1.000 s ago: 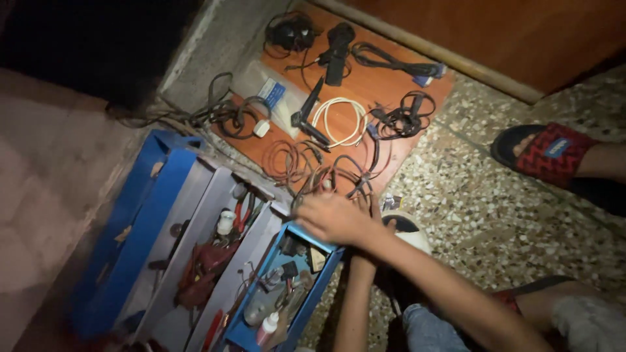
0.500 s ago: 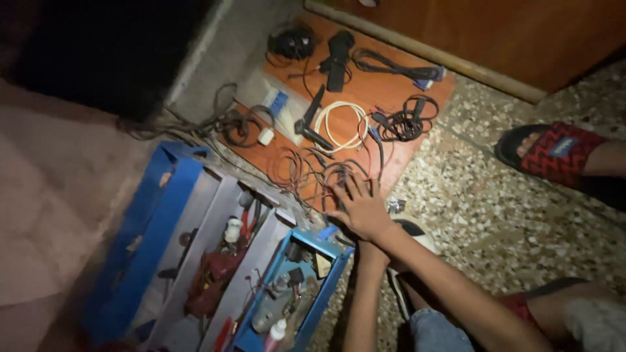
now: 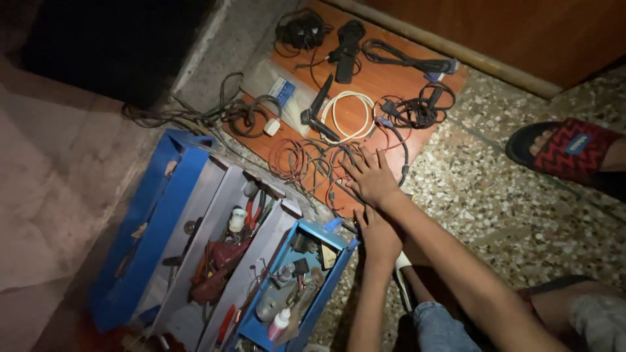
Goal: The person sits on the floor and rummages through a blue multi-drawer toolbox, moving pliers, screwdrivers, and small parts. They then handle several tangled cables on the floor, picking them up and setting them down, before returning to the toolbox to continue sorting tools.
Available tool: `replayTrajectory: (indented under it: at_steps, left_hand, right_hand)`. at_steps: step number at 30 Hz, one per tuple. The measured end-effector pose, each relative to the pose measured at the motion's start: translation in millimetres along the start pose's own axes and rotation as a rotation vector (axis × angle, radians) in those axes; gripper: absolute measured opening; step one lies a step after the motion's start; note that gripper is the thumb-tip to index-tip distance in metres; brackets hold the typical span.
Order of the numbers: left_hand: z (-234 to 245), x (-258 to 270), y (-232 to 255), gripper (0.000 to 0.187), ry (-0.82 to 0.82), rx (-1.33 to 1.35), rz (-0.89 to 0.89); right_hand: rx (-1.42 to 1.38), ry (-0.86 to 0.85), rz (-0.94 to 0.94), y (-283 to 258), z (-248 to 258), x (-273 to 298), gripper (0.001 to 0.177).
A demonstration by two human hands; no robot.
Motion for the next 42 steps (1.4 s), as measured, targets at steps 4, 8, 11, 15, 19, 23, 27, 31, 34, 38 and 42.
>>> replayTrajectory:
  at_steps: [4,8,11,15,19,23,27,31,34,38,42]
  left_hand:
    - [-3.2,3.3,1.0,0.056,0.022,0.116,0.006]
    - [-19.5,-3.2,-8.1,0.047,-0.051,-0.014,0.061]
    - [-18.9,-2.4,-5.6,0.038,0.045,-0.015,0.036]
    - [-19.1,-1.2,-2.0,0.039,0.041,-0.017,0.02]
    - [-10.7,0.6,2.6,0.047,0.083,0.043,-0.005]
    - [-15.8,0.7,-0.4,0.046,0.056,0.016,0.011]
    - [-21.8,1.9,-1.1,0.043,0.063,-0.07,0.01]
    - [-22.6,-2.6,-4.1,0.05,-0.056,-0.049,0.045]
    - [-12.4,-0.4,-4.4,0.065,-0.026,0.004,0.038]
    - [-7.4,-0.9,-1.3,0.067,0.004,0.031,0.022]
    - [-13.0,-1.6,-1.8,0.068,-0.029,0.015,0.052]
  right_hand:
    - [-0.03,0.016,0.008,1.4,7.2,2.8,0.065]
    - [-0.065,0.142,0.082,-4.6,24.4,4.9,0.055]
    - [-0.083,0.226,0.086,-0.3,38.0,16.2,0.04]
    - [-0.068,0.372,0.096,-4.1,64.7,27.5,0.035]
    - [-0.112,0.391,0.135,-3.5,69.2,27.1,0.04]
    - [-0.107,0.39,0.131,-2.4,65.2,28.1,0.037]
    - [-0.072,0.404,0.187,-9.0,71.5,28.6,0.038]
    - [-0.174,0.5,0.235,-4.3,94.6,34.9,0.036]
    - [-0.225,0.545,0.191,32.1,117.2,46.1,0.037]
    - [-0.102,0.614,-0.031,93.7,145.0,50.6,0.034]
    - [-0.139,0.528,-0.407,166.9,126.4,56.2,0.074]
Point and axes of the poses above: each hand's wrist, its own x-axis away from the middle knuckle, its own z-axis out of the back of the hand, y = z × x, the point moved 9 cm from there along -x, towards the middle knuckle, and after that the axes turned 13 degrees about z, right-handed, at the moved point
